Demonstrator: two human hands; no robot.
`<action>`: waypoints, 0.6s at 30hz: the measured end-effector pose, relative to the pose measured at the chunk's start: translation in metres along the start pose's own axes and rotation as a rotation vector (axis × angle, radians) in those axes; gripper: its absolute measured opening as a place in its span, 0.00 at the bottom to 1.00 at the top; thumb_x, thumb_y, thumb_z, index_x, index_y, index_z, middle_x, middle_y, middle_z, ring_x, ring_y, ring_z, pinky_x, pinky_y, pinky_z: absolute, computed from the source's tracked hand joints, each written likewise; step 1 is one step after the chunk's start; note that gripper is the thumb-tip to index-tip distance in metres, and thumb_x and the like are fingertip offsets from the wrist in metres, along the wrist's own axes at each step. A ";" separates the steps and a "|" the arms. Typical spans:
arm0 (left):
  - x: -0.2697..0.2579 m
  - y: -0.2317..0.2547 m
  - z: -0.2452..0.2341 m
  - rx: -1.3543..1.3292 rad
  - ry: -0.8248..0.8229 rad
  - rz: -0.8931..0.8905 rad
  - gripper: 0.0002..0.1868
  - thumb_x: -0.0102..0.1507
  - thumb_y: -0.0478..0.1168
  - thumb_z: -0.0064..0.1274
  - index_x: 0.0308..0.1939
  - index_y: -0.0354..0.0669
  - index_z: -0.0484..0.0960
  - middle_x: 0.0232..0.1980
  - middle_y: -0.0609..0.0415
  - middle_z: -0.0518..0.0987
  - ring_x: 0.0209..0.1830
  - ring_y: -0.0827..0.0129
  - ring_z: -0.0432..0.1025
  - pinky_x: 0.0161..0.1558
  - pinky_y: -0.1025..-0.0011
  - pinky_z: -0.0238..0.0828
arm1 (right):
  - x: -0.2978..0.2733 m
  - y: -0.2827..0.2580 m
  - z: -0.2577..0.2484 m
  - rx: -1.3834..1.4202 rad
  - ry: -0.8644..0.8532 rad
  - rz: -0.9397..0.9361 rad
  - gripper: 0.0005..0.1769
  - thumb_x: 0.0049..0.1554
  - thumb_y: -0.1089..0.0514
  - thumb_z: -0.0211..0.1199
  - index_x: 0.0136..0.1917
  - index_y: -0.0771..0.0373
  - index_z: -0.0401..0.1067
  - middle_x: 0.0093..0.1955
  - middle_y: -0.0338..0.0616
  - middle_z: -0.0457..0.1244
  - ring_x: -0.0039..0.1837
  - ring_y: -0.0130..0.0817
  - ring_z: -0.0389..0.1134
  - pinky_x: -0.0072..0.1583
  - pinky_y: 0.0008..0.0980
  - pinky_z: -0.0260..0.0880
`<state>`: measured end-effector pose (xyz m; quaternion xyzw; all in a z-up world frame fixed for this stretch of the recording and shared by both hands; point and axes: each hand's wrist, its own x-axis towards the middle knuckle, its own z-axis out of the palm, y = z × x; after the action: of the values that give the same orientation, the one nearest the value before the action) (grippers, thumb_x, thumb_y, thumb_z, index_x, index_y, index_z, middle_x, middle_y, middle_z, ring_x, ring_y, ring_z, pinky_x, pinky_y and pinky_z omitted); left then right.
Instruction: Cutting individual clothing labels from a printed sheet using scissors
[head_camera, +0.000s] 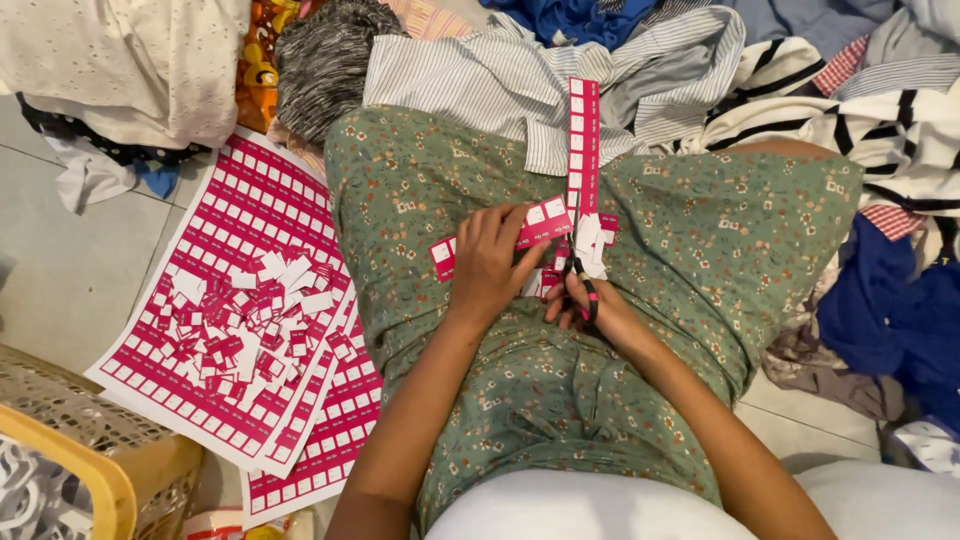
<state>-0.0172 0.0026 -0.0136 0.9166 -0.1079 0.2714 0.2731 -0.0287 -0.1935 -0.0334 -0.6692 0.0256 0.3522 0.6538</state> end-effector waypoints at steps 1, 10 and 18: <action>0.002 0.000 0.001 0.000 0.000 0.003 0.25 0.60 0.51 0.58 0.55 0.40 0.74 0.47 0.49 0.72 0.49 0.57 0.69 0.53 0.58 0.64 | 0.002 0.001 -0.002 0.002 0.001 -0.002 0.35 0.60 0.32 0.49 0.49 0.70 0.72 0.37 0.54 0.67 0.35 0.35 0.70 0.35 0.24 0.66; -0.001 0.001 0.002 0.011 0.010 -0.004 0.26 0.60 0.50 0.59 0.56 0.40 0.74 0.47 0.48 0.73 0.48 0.57 0.69 0.49 0.60 0.65 | 0.004 0.005 -0.004 0.056 -0.048 -0.036 0.32 0.61 0.35 0.48 0.49 0.69 0.71 0.37 0.52 0.66 0.35 0.34 0.69 0.35 0.23 0.67; -0.002 0.000 0.002 0.063 0.048 -0.043 0.24 0.59 0.49 0.60 0.53 0.38 0.76 0.46 0.47 0.73 0.45 0.57 0.70 0.45 0.61 0.65 | -0.001 -0.002 -0.001 -0.036 -0.062 -0.010 0.31 0.59 0.35 0.51 0.46 0.66 0.74 0.38 0.51 0.68 0.36 0.32 0.70 0.37 0.23 0.66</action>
<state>-0.0181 0.0013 -0.0157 0.9201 -0.0727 0.2907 0.2523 -0.0282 -0.1944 -0.0314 -0.6699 -0.0046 0.3698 0.6439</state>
